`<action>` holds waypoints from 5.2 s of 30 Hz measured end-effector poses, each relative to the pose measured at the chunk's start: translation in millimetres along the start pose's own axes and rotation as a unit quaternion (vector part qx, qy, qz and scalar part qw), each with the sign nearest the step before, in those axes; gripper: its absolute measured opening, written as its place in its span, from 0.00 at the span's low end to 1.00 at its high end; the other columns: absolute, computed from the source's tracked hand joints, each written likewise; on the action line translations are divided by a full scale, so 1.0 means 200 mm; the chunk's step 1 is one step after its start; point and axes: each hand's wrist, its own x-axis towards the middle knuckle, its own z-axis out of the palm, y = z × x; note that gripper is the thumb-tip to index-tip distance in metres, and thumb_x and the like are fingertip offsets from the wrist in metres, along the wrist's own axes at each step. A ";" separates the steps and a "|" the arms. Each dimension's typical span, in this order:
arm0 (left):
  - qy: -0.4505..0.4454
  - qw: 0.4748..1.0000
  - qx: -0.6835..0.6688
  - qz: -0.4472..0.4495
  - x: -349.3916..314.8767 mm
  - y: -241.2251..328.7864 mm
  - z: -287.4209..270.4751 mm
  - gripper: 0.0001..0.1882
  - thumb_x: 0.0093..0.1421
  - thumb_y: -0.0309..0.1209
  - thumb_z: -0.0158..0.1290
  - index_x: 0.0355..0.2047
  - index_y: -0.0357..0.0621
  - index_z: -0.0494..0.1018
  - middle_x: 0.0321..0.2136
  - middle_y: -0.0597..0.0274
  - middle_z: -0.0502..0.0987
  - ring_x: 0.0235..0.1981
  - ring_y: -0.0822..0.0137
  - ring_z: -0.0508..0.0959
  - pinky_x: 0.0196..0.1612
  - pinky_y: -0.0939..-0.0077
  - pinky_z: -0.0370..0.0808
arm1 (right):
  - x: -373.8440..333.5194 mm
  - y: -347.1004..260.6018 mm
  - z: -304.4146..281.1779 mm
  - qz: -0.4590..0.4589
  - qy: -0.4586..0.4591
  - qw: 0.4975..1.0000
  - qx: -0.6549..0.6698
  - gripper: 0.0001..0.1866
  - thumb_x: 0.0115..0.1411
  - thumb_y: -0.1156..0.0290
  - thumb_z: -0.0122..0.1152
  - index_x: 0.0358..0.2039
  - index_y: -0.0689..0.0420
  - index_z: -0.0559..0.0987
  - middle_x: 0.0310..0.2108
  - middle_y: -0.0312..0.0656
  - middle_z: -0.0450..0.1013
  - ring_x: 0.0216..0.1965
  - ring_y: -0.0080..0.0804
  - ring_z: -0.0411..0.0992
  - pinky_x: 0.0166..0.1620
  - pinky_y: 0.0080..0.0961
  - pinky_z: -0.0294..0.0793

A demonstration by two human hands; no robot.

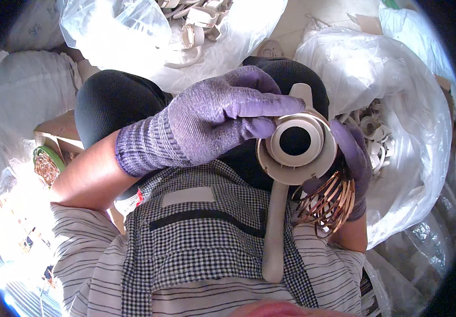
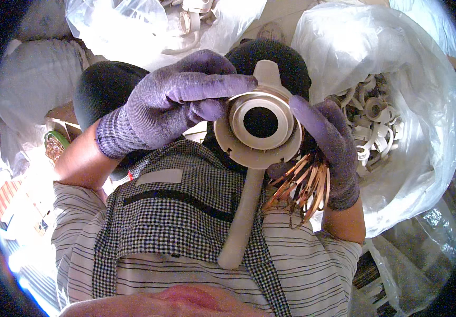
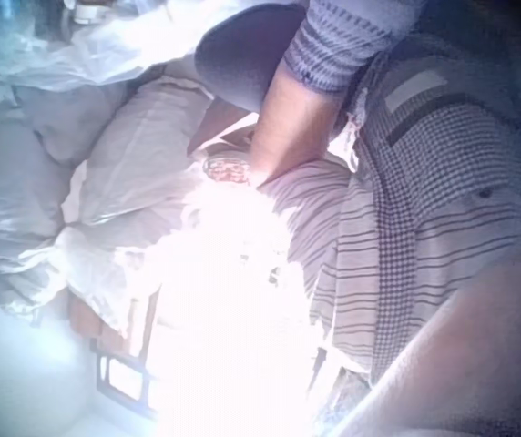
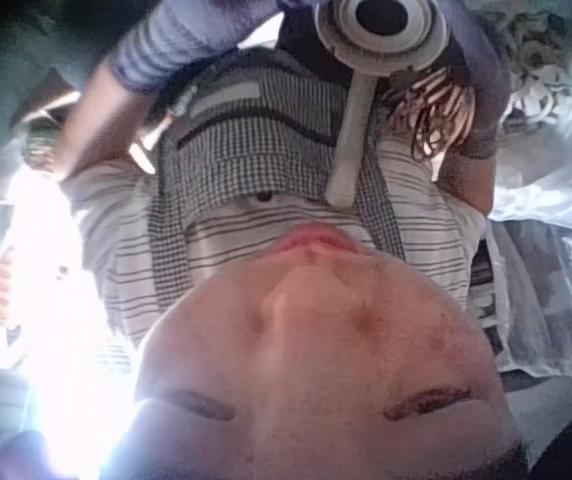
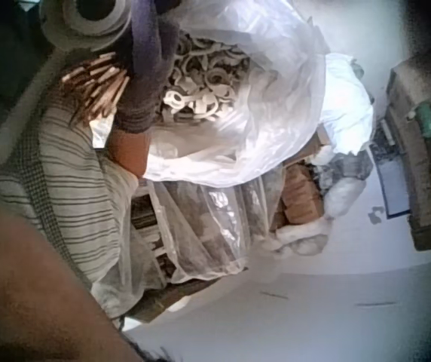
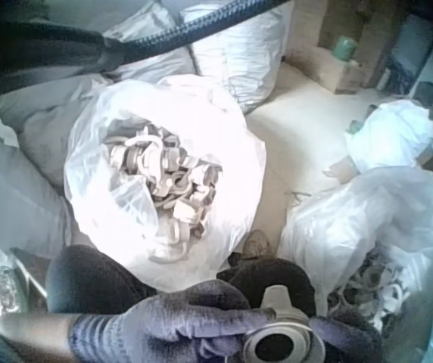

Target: The person sits on the floor and repeatedly picks up white plastic electrical components and copper wire rings. They insert the rings into the components, rotate them to fit, and place the assembled units into a plastic bag. The process is repeated for multiple units throughout the clip.

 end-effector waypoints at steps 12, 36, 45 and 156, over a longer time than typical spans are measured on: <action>0.048 0.992 0.119 0.019 -0.04 0.05 0.09 0.50 0.39 0.36 0.76 0.64 0.42 0.69 0.53 0.49 0.73 0.53 0.50 0.75 0.57 0.61 0.74 | 0.02 0.04 -0.10 -0.022 -0.077 0.991 -0.106 0.38 0.48 0.53 0.77 0.56 0.58 0.74 0.48 0.50 0.78 0.48 0.53 0.78 0.52 0.43 0.78; 0.093 0.965 0.244 0.032 0.01 0.06 0.24 0.51 0.37 0.42 0.76 0.62 0.42 0.66 0.50 0.47 0.75 0.53 0.44 0.75 0.57 0.50 0.70 | -0.03 0.14 0.00 0.024 -0.076 0.996 0.029 0.44 0.44 0.58 0.81 0.58 0.65 0.72 0.49 0.52 0.76 0.51 0.47 0.76 0.56 0.38 0.72; 0.109 0.991 0.061 -0.041 0.02 0.07 0.18 0.49 0.41 0.42 0.76 0.61 0.38 0.67 0.51 0.52 0.78 0.53 0.59 0.79 0.59 0.63 0.73 | 0.14 -0.02 -0.03 -0.012 0.019 0.994 0.106 0.47 0.42 0.66 0.82 0.63 0.61 0.70 0.55 0.53 0.71 0.56 0.46 0.72 0.61 0.37 0.70; 0.120 0.993 -0.024 -0.004 0.06 0.34 0.17 0.10 0.60 0.30 0.63 0.37 0.36 0.81 0.47 0.46 0.79 0.52 0.55 0.77 0.57 0.61 0.73 | 0.13 -0.21 0.05 0.211 0.230 0.853 0.419 0.23 0.71 0.64 0.46 0.58 0.68 0.72 0.45 0.47 0.77 0.43 0.30 0.79 0.47 0.26 0.81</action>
